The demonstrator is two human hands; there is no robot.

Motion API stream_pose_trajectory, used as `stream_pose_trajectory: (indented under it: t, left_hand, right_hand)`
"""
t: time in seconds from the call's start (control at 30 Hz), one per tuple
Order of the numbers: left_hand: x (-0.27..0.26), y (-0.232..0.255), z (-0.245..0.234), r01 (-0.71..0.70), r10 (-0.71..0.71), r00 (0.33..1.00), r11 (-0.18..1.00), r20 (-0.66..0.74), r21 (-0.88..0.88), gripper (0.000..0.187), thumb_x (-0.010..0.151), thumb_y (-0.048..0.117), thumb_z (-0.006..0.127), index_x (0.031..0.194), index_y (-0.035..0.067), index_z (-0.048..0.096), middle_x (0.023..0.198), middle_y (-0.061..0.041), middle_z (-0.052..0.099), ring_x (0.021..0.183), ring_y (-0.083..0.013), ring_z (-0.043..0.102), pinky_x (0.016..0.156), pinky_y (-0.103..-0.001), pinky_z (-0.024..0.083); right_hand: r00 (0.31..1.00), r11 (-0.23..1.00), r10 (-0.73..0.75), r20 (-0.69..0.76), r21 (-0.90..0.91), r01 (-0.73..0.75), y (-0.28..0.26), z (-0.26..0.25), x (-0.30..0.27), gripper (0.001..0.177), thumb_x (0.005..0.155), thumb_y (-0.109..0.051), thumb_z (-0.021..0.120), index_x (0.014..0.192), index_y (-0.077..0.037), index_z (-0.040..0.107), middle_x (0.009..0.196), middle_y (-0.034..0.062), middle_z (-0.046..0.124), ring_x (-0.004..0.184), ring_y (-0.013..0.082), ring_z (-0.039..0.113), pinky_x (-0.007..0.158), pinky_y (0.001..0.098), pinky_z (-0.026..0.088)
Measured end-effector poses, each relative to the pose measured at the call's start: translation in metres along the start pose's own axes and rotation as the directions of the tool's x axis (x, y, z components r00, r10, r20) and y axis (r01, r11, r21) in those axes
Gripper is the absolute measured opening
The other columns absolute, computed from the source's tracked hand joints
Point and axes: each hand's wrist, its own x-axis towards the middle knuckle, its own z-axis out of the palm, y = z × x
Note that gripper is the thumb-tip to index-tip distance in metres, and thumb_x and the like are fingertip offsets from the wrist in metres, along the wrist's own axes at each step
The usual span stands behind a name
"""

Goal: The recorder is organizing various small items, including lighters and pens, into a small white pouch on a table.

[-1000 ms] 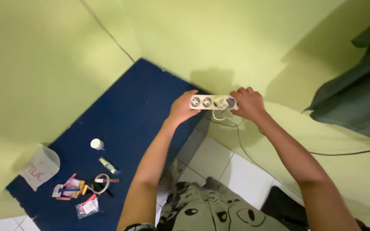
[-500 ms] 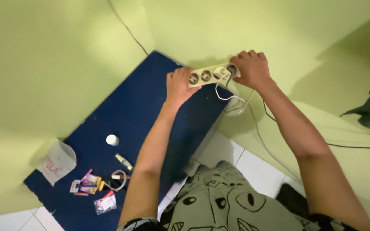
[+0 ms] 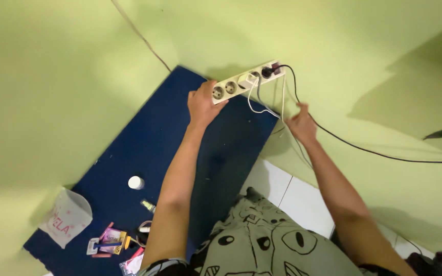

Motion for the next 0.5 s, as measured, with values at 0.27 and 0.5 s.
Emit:
stream_pose_trajectory:
  t: [0.27,0.5]
  left_hand:
    - [0.001,-0.015,-0.007,0.022,-0.023,1.0,0.999,-0.019,-0.046,0.068,0.069,0.037,0.093,0.124,0.011,0.063,0.116,-0.006,0.07,0.101,-0.028,0.068,0.082,-0.043,0.045]
    - [0.003,-0.003,-0.025,0.011,-0.013,0.999,0.999,-0.029,-0.053,0.067,0.069,0.036,0.092,0.125,0.012,0.063,0.118,-0.006,0.069,0.106,-0.0261,0.067,0.084,-0.042,0.04]
  right_hand:
    - [0.91,0.866,0.257,0.324,0.342,-0.366,0.069,0.118,0.021,0.105,0.081,-0.023,0.081,0.161,-0.025,0.013,0.117,0.0173,0.063,0.076,0.0277,0.068,0.07,0.0424,0.054]
    - [0.878,0.749,0.293,0.378,0.48,-0.456,0.072,0.103,0.091,0.079,0.086,-0.033,0.077,0.152,-0.031,0.033,0.107,0.0071,0.067,0.086,0.0184,0.062,0.07,0.0414,0.05]
